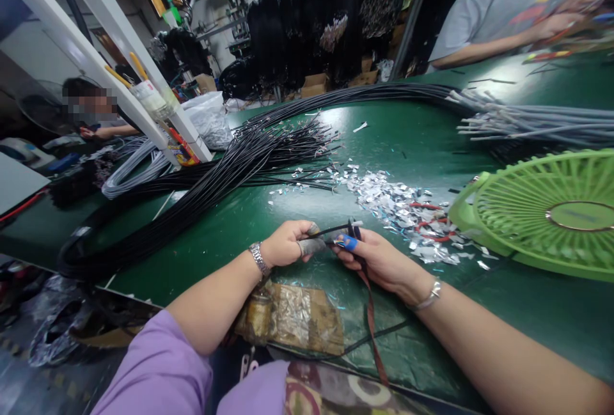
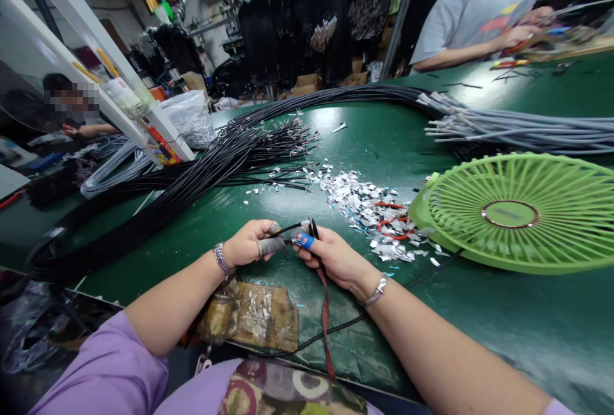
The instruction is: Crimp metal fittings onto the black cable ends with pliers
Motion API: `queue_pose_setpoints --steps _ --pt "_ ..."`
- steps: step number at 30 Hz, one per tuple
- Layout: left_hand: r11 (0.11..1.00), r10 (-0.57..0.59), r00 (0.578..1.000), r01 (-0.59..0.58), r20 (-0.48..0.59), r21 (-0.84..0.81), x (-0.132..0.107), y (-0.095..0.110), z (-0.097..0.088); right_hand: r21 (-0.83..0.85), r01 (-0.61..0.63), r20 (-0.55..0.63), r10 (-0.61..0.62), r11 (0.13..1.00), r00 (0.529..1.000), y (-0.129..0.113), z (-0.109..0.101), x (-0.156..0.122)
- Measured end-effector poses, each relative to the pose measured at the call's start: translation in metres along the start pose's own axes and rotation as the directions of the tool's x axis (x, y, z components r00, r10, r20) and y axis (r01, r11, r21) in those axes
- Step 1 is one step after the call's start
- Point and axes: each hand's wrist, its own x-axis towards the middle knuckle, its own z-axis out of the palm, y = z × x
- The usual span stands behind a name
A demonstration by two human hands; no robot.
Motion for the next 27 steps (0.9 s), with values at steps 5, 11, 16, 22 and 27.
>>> queue_pose_setpoints --steps 5,11,16,22,27 --pt "1.000 -0.024 1.000 0.024 -0.002 -0.010 0.0009 -0.0002 -0.0008 0.038 0.023 -0.016 -0.022 0.999 1.000 0.0007 0.0040 -0.0007" --pt "0.997 0.016 0.999 -0.018 0.028 0.072 0.0010 -0.0008 -0.0011 -0.142 0.050 0.001 -0.051 0.989 0.999 0.0003 0.0035 -0.0012" --pt "0.993 0.044 0.999 -0.042 -0.017 0.107 0.0020 -0.0040 -0.0003 -0.289 0.042 -0.115 -0.078 0.956 0.990 -0.0020 -0.0007 0.0016" --pt "0.983 0.079 0.985 -0.052 -0.152 0.174 0.0029 -0.0083 0.0004 -0.201 0.027 -0.208 -0.069 0.979 0.976 -0.0026 -0.0034 0.0018" --pt "0.969 0.092 0.984 -0.054 -0.152 0.239 0.0028 -0.0085 0.0005 -0.170 -0.005 -0.164 -0.023 0.985 0.986 -0.0015 0.0000 0.0003"
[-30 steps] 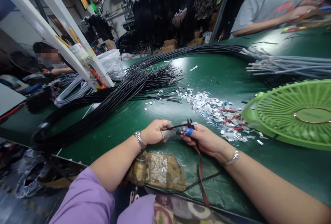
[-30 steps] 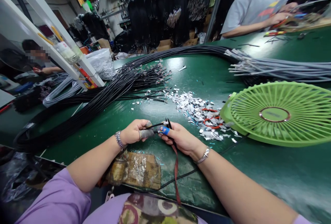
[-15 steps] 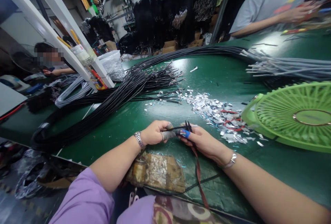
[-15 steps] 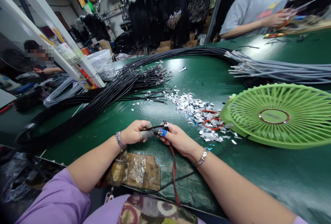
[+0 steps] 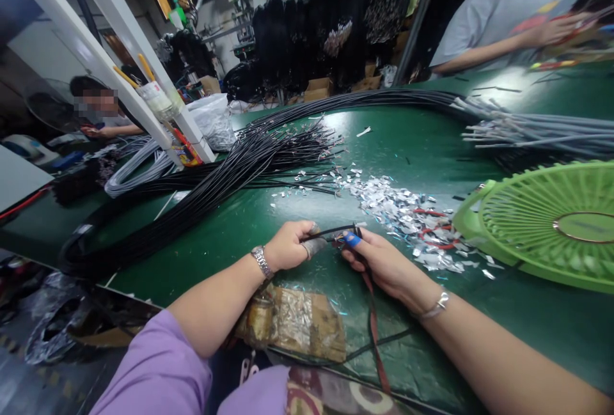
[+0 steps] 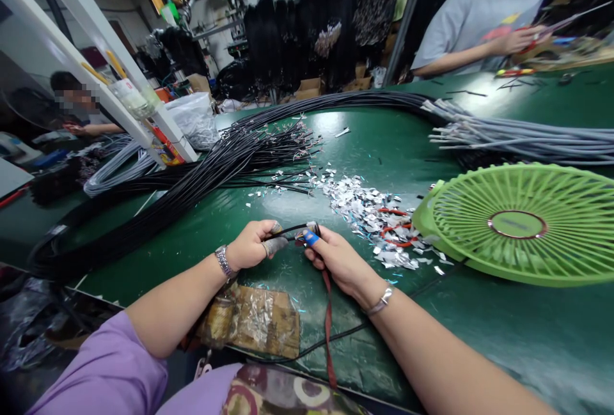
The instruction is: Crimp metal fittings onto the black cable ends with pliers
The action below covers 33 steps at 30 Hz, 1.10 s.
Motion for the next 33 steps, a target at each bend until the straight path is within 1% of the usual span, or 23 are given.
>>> queue_pose_setpoints --steps 5,8,10,12,17,22,28,33 --pt "0.995 0.038 0.999 -0.040 0.026 0.093 0.000 0.002 0.001 -0.028 -0.008 -0.002 0.008 1.000 1.000 0.002 0.002 0.000" --pt "0.997 0.018 0.999 -0.021 0.038 0.071 0.000 0.000 0.001 -0.028 0.006 -0.022 -0.006 1.000 1.000 0.002 0.003 0.000" --pt "0.999 -0.008 1.000 0.007 0.028 0.050 0.001 -0.002 0.002 0.001 0.025 -0.038 -0.025 1.000 0.999 0.001 0.002 0.001" --pt "0.998 -0.009 1.000 0.008 0.015 0.057 0.001 -0.004 0.001 0.025 0.037 -0.042 -0.036 0.999 0.998 0.000 0.001 0.000" --pt "0.984 0.040 0.999 -0.036 -0.017 0.175 0.001 -0.002 0.000 0.032 0.006 0.015 -0.006 0.999 1.000 -0.003 0.001 -0.002" --pt "0.970 0.075 0.997 -0.066 -0.031 0.233 -0.001 0.002 -0.001 0.016 0.007 0.067 -0.008 1.000 0.998 -0.004 0.001 -0.004" --pt "0.919 0.110 0.992 -0.075 -0.070 0.387 -0.004 0.006 0.000 0.027 0.019 0.046 -0.020 0.999 0.999 -0.002 -0.002 -0.001" --pt "0.914 0.113 0.991 -0.077 -0.069 0.398 -0.005 0.007 0.000 0.020 0.031 0.027 -0.031 0.999 0.999 -0.002 -0.001 -0.001"
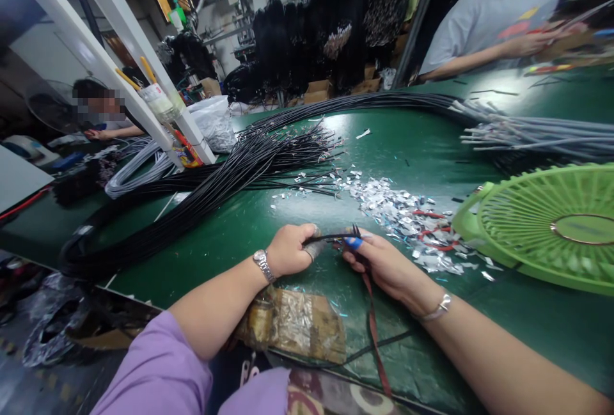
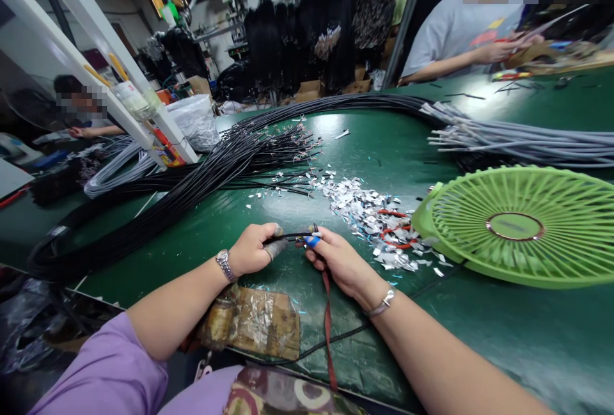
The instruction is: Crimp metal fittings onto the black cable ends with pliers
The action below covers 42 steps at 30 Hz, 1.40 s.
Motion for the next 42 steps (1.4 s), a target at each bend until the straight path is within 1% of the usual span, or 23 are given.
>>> queue_pose_setpoints --steps 3,4,6,7,9,11,13,18,22,23,25,27,29,32,35,39,42 --pt "0.999 -0.006 1.000 0.006 -0.004 -0.045 0.001 -0.001 0.001 -0.007 0.050 -0.054 -0.050 0.999 0.997 0.000 0.000 0.001" --pt "0.996 -0.018 1.000 0.018 -0.002 -0.092 0.001 -0.001 0.001 -0.016 0.079 -0.080 -0.080 0.997 0.994 0.000 0.000 0.001" --pt "0.964 -0.073 0.997 0.080 0.035 -0.255 0.003 -0.002 0.002 -0.042 0.141 -0.131 -0.145 0.989 0.981 0.000 -0.001 0.001" --pt "0.926 -0.111 0.991 0.131 0.077 -0.353 0.004 -0.003 0.002 -0.058 0.166 -0.149 -0.173 0.984 0.974 0.000 -0.001 0.001" --pt "0.824 -0.182 0.964 0.256 0.192 -0.506 0.006 -0.004 0.001 -0.092 0.201 -0.156 -0.214 0.975 0.964 0.000 -0.001 0.000" --pt "0.731 -0.233 0.931 0.358 0.282 -0.580 0.008 -0.004 -0.001 -0.126 0.237 -0.135 -0.253 0.963 0.958 0.000 -0.001 -0.001" --pt "0.661 -0.256 0.912 0.407 0.320 -0.630 0.010 -0.006 -0.003 -0.164 0.265 -0.116 -0.285 0.950 0.951 0.001 -0.001 -0.002" --pt "0.484 -0.210 0.894 0.447 0.396 -0.752 0.013 -0.014 -0.007 -0.260 0.246 -0.088 -0.277 0.934 0.957 0.002 -0.001 -0.002" --pt "0.321 -0.121 0.890 0.455 0.440 -0.831 0.013 -0.022 -0.010 -0.284 0.266 -0.067 -0.296 0.921 0.953 0.002 -0.001 -0.001" --pt "0.291 -0.098 0.891 0.451 0.443 -0.844 0.013 -0.023 -0.010 -0.288 0.276 -0.057 -0.304 0.917 0.951 0.002 -0.001 0.000" --pt "0.257 -0.061 0.892 0.448 0.449 -0.856 0.013 -0.026 -0.011 -0.297 0.292 -0.036 -0.317 0.909 0.948 0.002 -0.001 0.001" --pt "0.261 -0.040 0.886 0.456 0.462 -0.851 0.013 -0.028 -0.011 -0.294 0.305 -0.025 -0.326 0.906 0.945 0.002 0.000 0.002" --pt "0.297 -0.041 0.878 0.467 0.477 -0.833 0.013 -0.028 -0.010 -0.270 0.318 -0.032 -0.338 0.909 0.941 0.001 0.002 0.002" --pt "0.371 -0.107 0.864 0.493 0.491 -0.787 0.013 -0.024 -0.006 -0.207 0.308 -0.056 -0.325 0.929 0.944 -0.001 0.004 -0.001" --pt "0.440 -0.186 0.842 0.533 0.507 -0.723 0.012 -0.019 -0.003 -0.130 0.288 -0.072 -0.299 0.949 0.951 -0.005 0.006 -0.003" --pt "0.517 -0.209 0.824 0.551 0.527 -0.655 0.012 -0.013 -0.002 -0.032 0.320 -0.052 -0.321 0.947 0.946 -0.005 0.007 -0.002" --pt "0.544 -0.216 0.818 0.554 0.534 -0.630 0.012 -0.013 -0.001 0.004 0.316 -0.013 -0.316 0.949 0.949 -0.003 0.007 0.000"
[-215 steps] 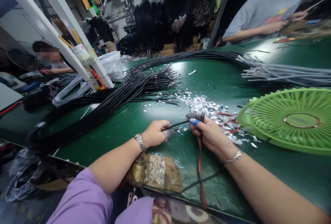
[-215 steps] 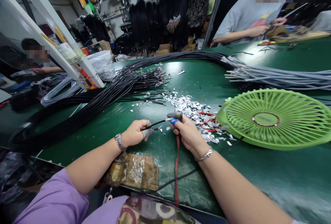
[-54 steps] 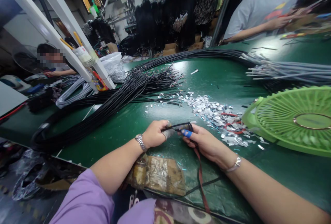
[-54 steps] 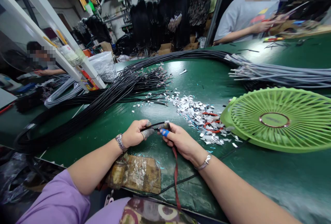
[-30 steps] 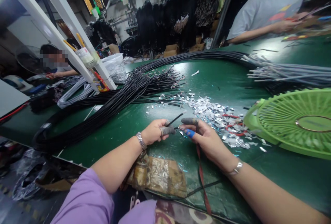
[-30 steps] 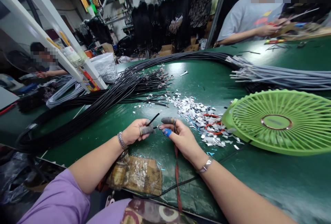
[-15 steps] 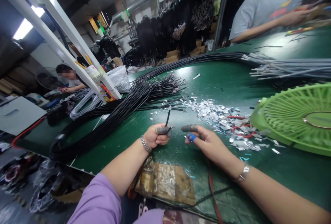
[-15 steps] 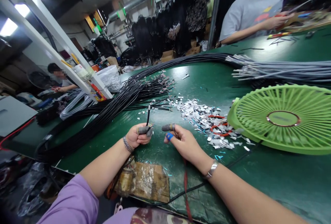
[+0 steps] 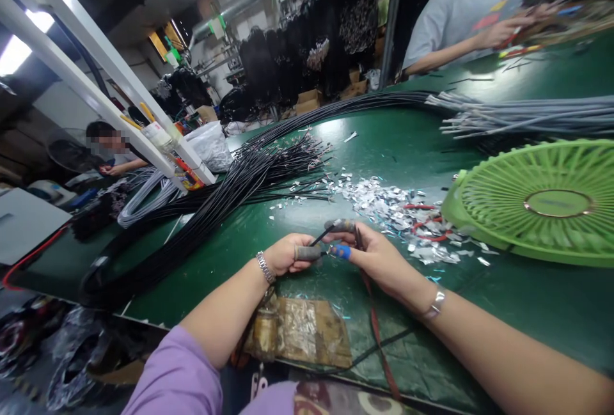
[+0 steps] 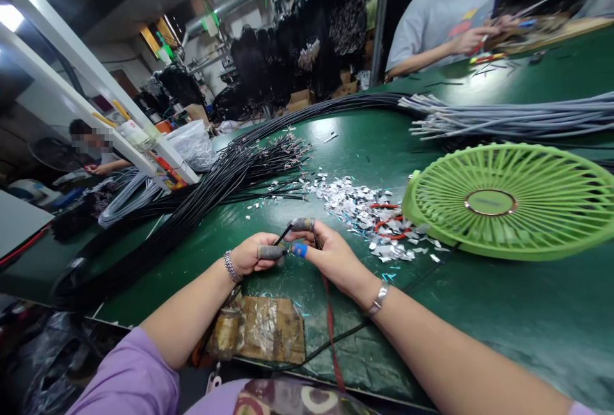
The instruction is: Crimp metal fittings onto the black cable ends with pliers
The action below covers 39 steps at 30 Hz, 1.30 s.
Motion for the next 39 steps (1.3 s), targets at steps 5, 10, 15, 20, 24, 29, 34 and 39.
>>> queue_pose_setpoints --steps 5,10,15,20,24,29,34,39 --pt "1.000 -0.005 1.000 0.005 0.000 0.022 0.001 -0.001 -0.001 -0.048 -0.019 0.004 0.019 0.999 1.000 0.003 -0.002 0.000" --pt "1.000 0.007 1.000 -0.007 0.007 0.015 0.001 -0.002 -0.001 -0.127 0.012 0.001 -0.012 0.992 1.000 0.006 -0.003 0.001" --pt "1.000 0.010 1.000 -0.010 -0.006 -0.003 0.001 -0.001 0.000 -0.349 0.156 0.029 -0.155 0.924 0.987 0.004 -0.003 -0.003" --pt "1.000 0.009 1.000 -0.009 -0.009 0.002 -0.001 0.001 0.001 -0.557 0.305 0.087 -0.311 0.773 0.947 -0.002 -0.002 -0.009" --pt "1.000 0.020 1.000 -0.019 -0.007 0.009 -0.001 0.001 0.001 -0.470 0.259 0.066 -0.258 0.844 0.964 0.002 -0.003 -0.004" --pt "0.999 0.018 1.000 -0.018 -0.020 0.031 0.000 0.001 0.000 -0.344 0.185 0.036 -0.184 0.920 0.982 0.008 -0.006 0.001" --pt "0.998 0.026 1.000 -0.025 -0.015 0.059 -0.001 0.002 0.002 -0.384 0.222 0.055 -0.218 0.896 0.975 0.008 -0.005 -0.001" --pt "0.995 0.030 0.999 -0.027 -0.038 0.094 -0.003 0.005 0.005 -0.505 0.264 0.014 -0.298 0.822 0.955 0.006 -0.002 -0.004"
